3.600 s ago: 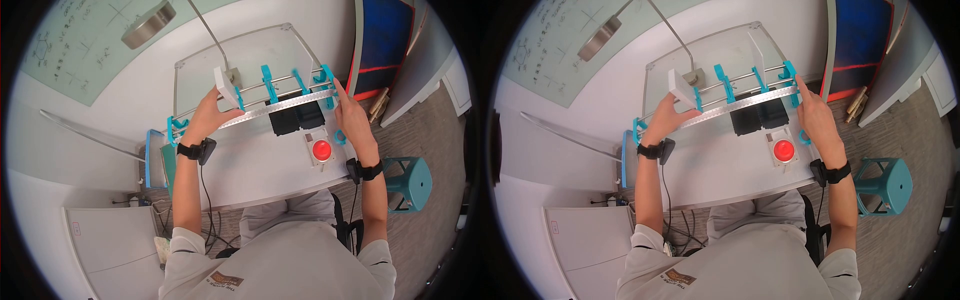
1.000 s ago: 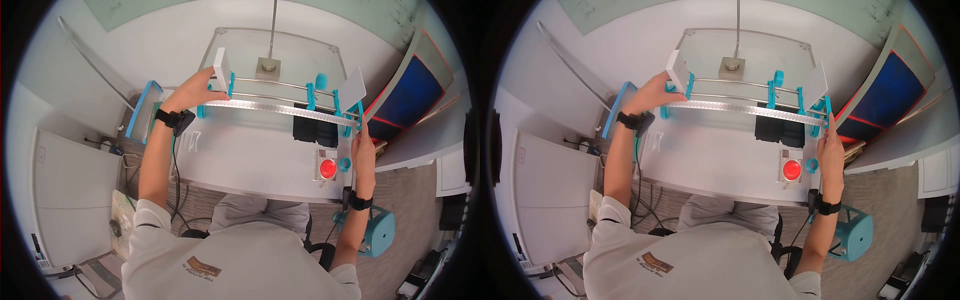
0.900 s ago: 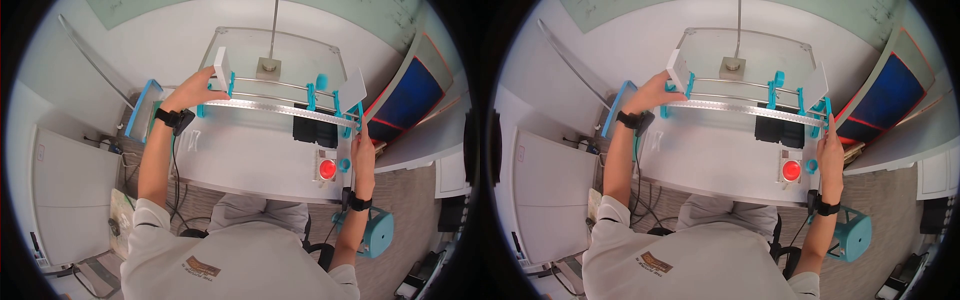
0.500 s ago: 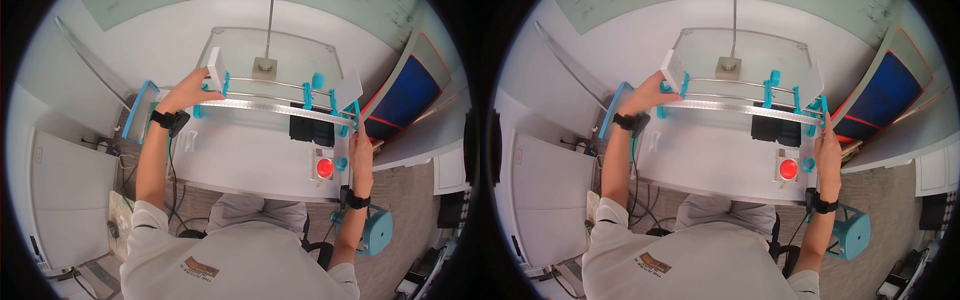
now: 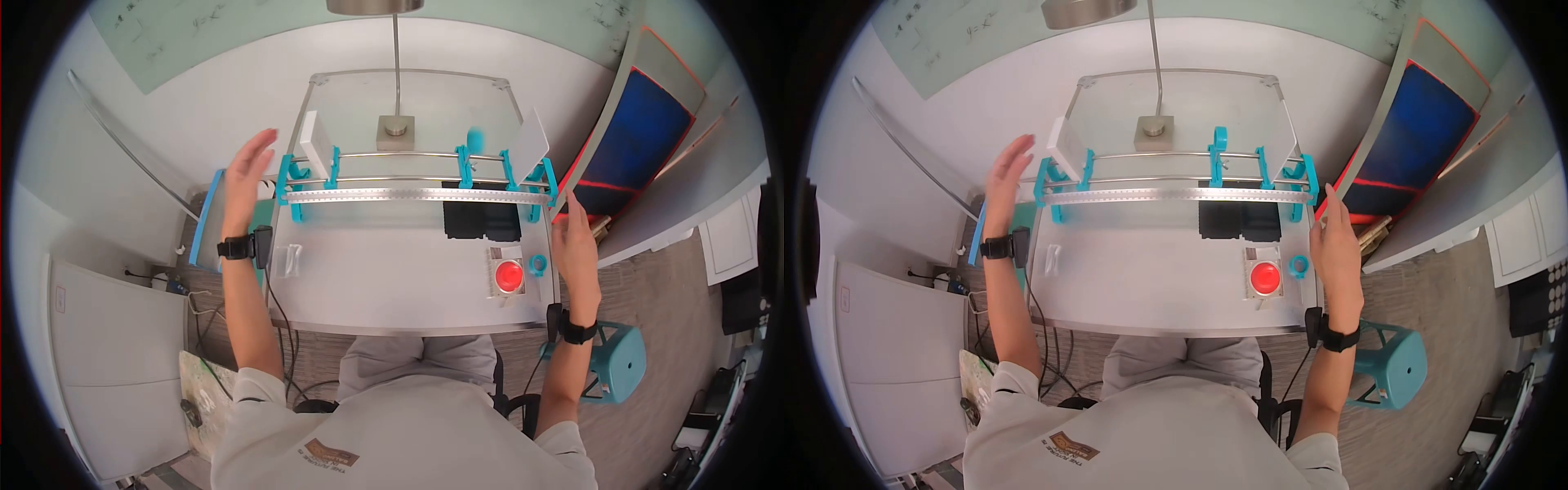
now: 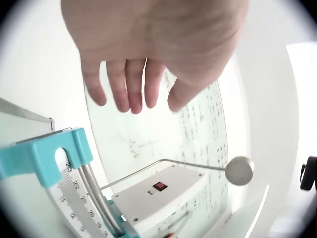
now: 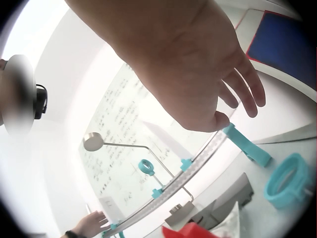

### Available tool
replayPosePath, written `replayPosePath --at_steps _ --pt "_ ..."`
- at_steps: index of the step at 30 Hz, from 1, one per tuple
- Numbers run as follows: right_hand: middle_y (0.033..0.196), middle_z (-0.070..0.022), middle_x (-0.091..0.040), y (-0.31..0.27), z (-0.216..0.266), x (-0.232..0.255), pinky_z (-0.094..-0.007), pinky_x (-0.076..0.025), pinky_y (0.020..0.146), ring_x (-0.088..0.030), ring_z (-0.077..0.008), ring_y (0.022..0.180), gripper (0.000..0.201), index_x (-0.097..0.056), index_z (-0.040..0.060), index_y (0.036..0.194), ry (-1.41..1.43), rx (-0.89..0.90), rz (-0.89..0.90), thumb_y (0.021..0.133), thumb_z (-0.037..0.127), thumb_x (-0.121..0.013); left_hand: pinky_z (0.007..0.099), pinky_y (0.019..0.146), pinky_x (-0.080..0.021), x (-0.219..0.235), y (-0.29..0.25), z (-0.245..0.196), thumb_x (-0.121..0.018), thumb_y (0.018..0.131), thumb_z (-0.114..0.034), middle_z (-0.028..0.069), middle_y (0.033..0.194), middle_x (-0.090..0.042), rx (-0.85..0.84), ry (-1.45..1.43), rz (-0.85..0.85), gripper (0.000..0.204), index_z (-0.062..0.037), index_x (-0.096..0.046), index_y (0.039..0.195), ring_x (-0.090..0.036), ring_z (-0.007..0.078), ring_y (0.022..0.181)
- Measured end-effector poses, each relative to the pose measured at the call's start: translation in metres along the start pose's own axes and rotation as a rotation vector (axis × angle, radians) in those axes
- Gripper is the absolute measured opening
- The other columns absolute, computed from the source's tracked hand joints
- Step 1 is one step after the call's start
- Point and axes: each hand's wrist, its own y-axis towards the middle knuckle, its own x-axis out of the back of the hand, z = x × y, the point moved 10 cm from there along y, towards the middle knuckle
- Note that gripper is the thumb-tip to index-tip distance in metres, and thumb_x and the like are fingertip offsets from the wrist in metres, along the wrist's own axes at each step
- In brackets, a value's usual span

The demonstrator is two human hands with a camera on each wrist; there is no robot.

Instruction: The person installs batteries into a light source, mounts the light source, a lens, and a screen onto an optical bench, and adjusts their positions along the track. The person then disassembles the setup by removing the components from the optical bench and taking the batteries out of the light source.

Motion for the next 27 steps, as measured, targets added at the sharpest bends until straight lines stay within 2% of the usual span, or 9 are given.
replayPosePath --at_steps 2,3,4,5,6,7,9,15,27 --pt "0.122 -0.0187 -0.067 -0.002 0.007 0.007 -0.0429 -0.056 0.088 -0.069 -0.0378 0.102 0.053 -0.054 0.0067 0.141 0.036 -0.093 0.037 0.089 -0.005 -0.058 0.0361 0.109 -0.044 0.021 -0.003 0.021 -0.06 0.103 -0.021 0.0111 0.126 -0.065 -0.01 -0.231 -0.155 0.034 -0.0008 -0.059 0.13 -0.057 0.0231 0.126" --pt "0.125 -0.0175 -0.066 -0.003 0.023 0.01 -0.0428 -0.056 0.088 -0.069 -0.0365 0.103 0.046 -0.058 0.0058 0.132 0.053 0.025 0.021 0.087 -0.006 -0.059 0.0351 0.106 -0.045 0.037 -0.008 0.033 -0.056 0.105 -0.019 0.008 0.113 -0.068 -0.021 -0.461 -0.312 0.024 -0.001 -0.063 0.119 -0.062 0.0204 0.115" --pt "0.128 -0.0164 -0.066 -0.006 0.041 0.012 -0.0427 -0.056 0.088 -0.069 -0.0352 0.105 0.04 -0.063 0.0048 0.123 0.07 0.14 0.003 0.085 -0.007 -0.061 0.0351 0.106 -0.045 0.037 -0.008 0.041 -0.056 0.105 -0.019 0.008 0.113 -0.068 -0.02 -0.462 -0.304 0.024 -0.001 -0.063 0.119 -0.062 0.0204 0.115" --pt "0.13 -0.0154 -0.065 -0.007 0.055 0.005 -0.0423 -0.058 0.083 -0.07 -0.0336 0.101 0.028 -0.065 0.0045 0.109 0.112 0.147 0.031 0.084 -0.006 -0.063 0.0327 0.089 -0.045 0.042 -0.012 0.045 -0.054 0.106 -0.021 0.0048 0.096 -0.06 -0.035 -0.643 -0.386 0.017 -0.0061 -0.057 0.099 -0.056 0.0163 0.095" --pt "0.13 -0.0154 -0.065 -0.008 0.068 0.0 -0.0423 -0.058 0.083 -0.07 -0.0336 0.101 0.028 -0.065 0.0045 0.109 0.108 0.138 0.025 0.084 -0.006 -0.063 0.0303 0.073 -0.044 0.045 -0.015 0.051 -0.053 0.108 -0.023 0.0016 0.079 -0.053 -0.05 -0.825 -0.468 0.031 -0.0112 -0.052 0.079 -0.051 0.0122 0.075" --pt "0.133 -0.0152 -0.064 -0.009 0.088 -0.009 -0.042 -0.058 0.079 -0.07 -0.0331 0.098 0.026 -0.063 0.0053 0.107 0.14 0.207 0.068 0.083 -0.005 -0.064 0.0303 0.073 -0.044 0.044 -0.016 0.052 -0.053 0.108 -0.023 0.0016 0.079 -0.053 -0.048 -0.829 -0.458 0.031 -0.0112 -0.052 0.079 -0.051 0.0122 0.075" --pt "0.135 -0.015 -0.063 -0.01 0.113 -0.023 -0.0417 -0.059 0.076 -0.071 -0.0326 0.096 0.024 -0.062 0.0061 0.104 0.172 0.272 0.112 0.082 -0.005 -0.064 0.0306 0.057 -0.028 0.045 -0.023 0.063 -0.05 0.108 -0.024 -0.0026 0.063 -0.03 -0.023 -1.006 -0.492 0.047 -0.0166 -0.03 0.066 -0.028 0.0119 0.058" --pt "0.15 -0.0173 -0.051 -0.005 0.138 -0.062 -0.0412 -0.059 0.07 -0.071 -0.0317 0.092 0.025 -0.055 0.0048 0.1 0.166 0.332 0.198 0.078 -0.004 -0.065 0.0309 0.05 -0.018 0.049 -0.039 0.081 -0.048 0.108 -0.027 -0.0046 0.055 -0.018 0.068 -0.968 -0.617 0.052 -0.0184 -0.023 0.063 -0.015 0.0116 0.049" --pt "0.152 -0.0141 -0.05 -0.009 0.135 -0.075 -0.0378 -0.058 0.074 -0.069 -0.0271 0.089 0.029 -0.055 0.0025 0.102 0.086 0.377 0.172 0.076 -0.005 -0.065 0.0315 0.049 -0.018 0.038 -0.035 0.084 -0.045 0.11 -0.027 -0.004 0.054 -0.02 0.094 -0.847 -0.574 0.052 -0.0171 -0.023 0.064 -0.015 0.0111 0.049"
